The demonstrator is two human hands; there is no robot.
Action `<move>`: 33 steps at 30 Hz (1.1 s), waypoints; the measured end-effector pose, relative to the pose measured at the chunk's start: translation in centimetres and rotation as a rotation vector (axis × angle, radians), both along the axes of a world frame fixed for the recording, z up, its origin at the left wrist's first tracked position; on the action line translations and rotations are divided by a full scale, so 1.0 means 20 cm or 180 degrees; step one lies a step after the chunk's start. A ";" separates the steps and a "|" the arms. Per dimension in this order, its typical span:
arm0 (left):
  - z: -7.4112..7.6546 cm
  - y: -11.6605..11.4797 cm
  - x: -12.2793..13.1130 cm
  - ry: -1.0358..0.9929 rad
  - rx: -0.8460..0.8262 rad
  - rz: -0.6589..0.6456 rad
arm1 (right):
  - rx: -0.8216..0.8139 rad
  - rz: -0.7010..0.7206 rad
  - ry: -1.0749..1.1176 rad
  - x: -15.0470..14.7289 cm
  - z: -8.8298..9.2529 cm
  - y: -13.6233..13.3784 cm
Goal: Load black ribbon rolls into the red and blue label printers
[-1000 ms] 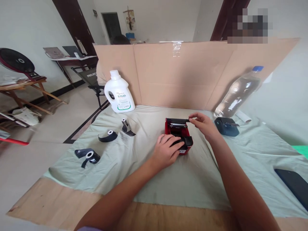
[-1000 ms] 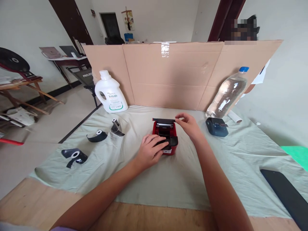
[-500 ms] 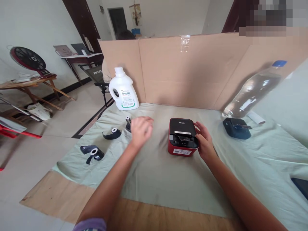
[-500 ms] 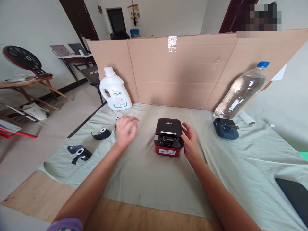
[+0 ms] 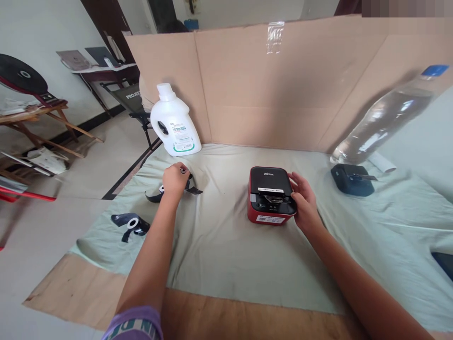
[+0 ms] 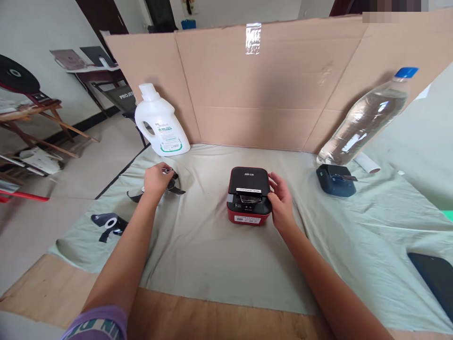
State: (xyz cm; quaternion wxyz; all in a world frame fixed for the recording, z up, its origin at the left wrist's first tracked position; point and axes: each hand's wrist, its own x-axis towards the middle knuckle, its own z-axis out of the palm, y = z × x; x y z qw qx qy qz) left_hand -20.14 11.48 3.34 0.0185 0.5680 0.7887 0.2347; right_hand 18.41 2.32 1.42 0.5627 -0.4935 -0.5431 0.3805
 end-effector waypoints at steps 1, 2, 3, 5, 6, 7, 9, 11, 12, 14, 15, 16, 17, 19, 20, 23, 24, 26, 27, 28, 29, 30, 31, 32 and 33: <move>0.01 0.00 0.00 -0.0004 0.0050 -0.0043 | -0.0011 -0.0007 -0.0011 0.00 0.00 0.00; 0.03 -0.01 -0.01 -0.0013 0.0106 -0.0093 | -0.0022 -0.0018 -0.0021 0.00 0.00 0.00; 0.05 -0.02 -0.03 -0.0022 0.0151 -0.0137 | -0.0033 -0.0027 -0.0026 0.00 0.01 0.00; 0.10 -0.05 -0.07 -0.0015 0.0137 -0.0188 | -0.0058 -0.0024 -0.0016 0.00 0.01 0.00; 0.11 -0.07 -0.09 -0.0001 0.0056 -0.0189 | -0.0066 -0.0016 0.0003 0.00 0.01 0.00; 0.13 -0.08 -0.12 0.0014 -0.0070 -0.0183 | -0.0072 -0.0010 0.0036 0.00 0.00 0.00; 0.14 -0.11 -0.15 0.0049 -0.0377 -0.0197 | -0.0090 0.0005 0.0133 0.00 0.00 -0.01; 0.15 -0.13 -0.16 0.0078 -0.0660 -0.0199 | -0.0128 0.0028 0.0198 -0.01 -0.01 -0.01; 0.15 -0.14 -0.15 0.0113 -0.0762 -0.0160 | -0.0149 0.0035 0.0209 -0.01 -0.01 -0.01; 0.16 -0.15 -0.09 0.0270 -0.0678 -0.0021 | -0.0175 0.0035 0.0211 -0.01 -0.01 -0.01; 0.17 -0.16 -0.04 0.0330 -0.0460 0.0028 | -0.0175 0.0033 0.0209 -0.01 -0.02 -0.01; 0.18 -0.17 0.03 0.0311 -0.0174 -0.0007 | -0.0168 0.0026 0.0204 -0.01 -0.02 -0.01; 0.18 -0.17 0.11 0.0151 0.0148 -0.0135 | -0.0161 0.0030 0.0188 -0.01 -0.02 -0.01; 0.17 -0.20 0.31 -0.0773 0.0476 -0.0793 | -0.0140 0.0044 0.0168 -0.01 -0.02 -0.01; 0.15 -0.22 0.42 -0.1429 0.0458 -0.1146 | -0.0128 0.0055 0.0193 -0.01 -0.01 -0.01; 0.08 -0.29 0.71 -0.3043 0.0009 -0.1812 | -0.0080 0.0095 0.0416 -0.01 -0.01 -0.01; 0.05 -0.31 0.78 -0.3396 -0.0181 -0.1885 | -0.0060 0.0097 0.0497 -0.01 -0.01 -0.01; 0.01 -0.36 0.86 -0.3919 -0.0438 -0.1928 | -0.0019 0.0099 0.0608 -0.01 -0.02 -0.01; 0.00 -0.37 0.88 -0.4095 -0.0509 -0.1911 | 0.0003 0.0102 0.0640 -0.01 -0.03 0.00; 0.00 -0.39 0.89 -0.4227 -0.0551 -0.1876 | 0.0025 0.0108 0.0658 -0.01 -0.03 0.00; 0.00 -0.39 0.89 -0.4320 -0.0582 -0.1825 | 0.0044 0.0114 0.0663 -0.01 -0.04 0.00; 0.00 -0.40 0.89 -0.4384 -0.0611 -0.1764 | 0.0061 0.0111 0.0664 -0.01 -0.04 0.00; 0.01 -0.40 0.89 -0.4432 -0.0637 -0.1699 | 0.0063 0.0109 0.0667 -0.01 -0.05 0.00; 0.02 -0.40 0.89 -0.4468 -0.0650 -0.1639 | 0.0054 0.0105 0.0677 -0.01 -0.05 0.00; 0.02 -0.40 0.90 -0.4489 -0.0645 -0.1580 | 0.0044 0.0099 0.0694 -0.01 -0.04 0.01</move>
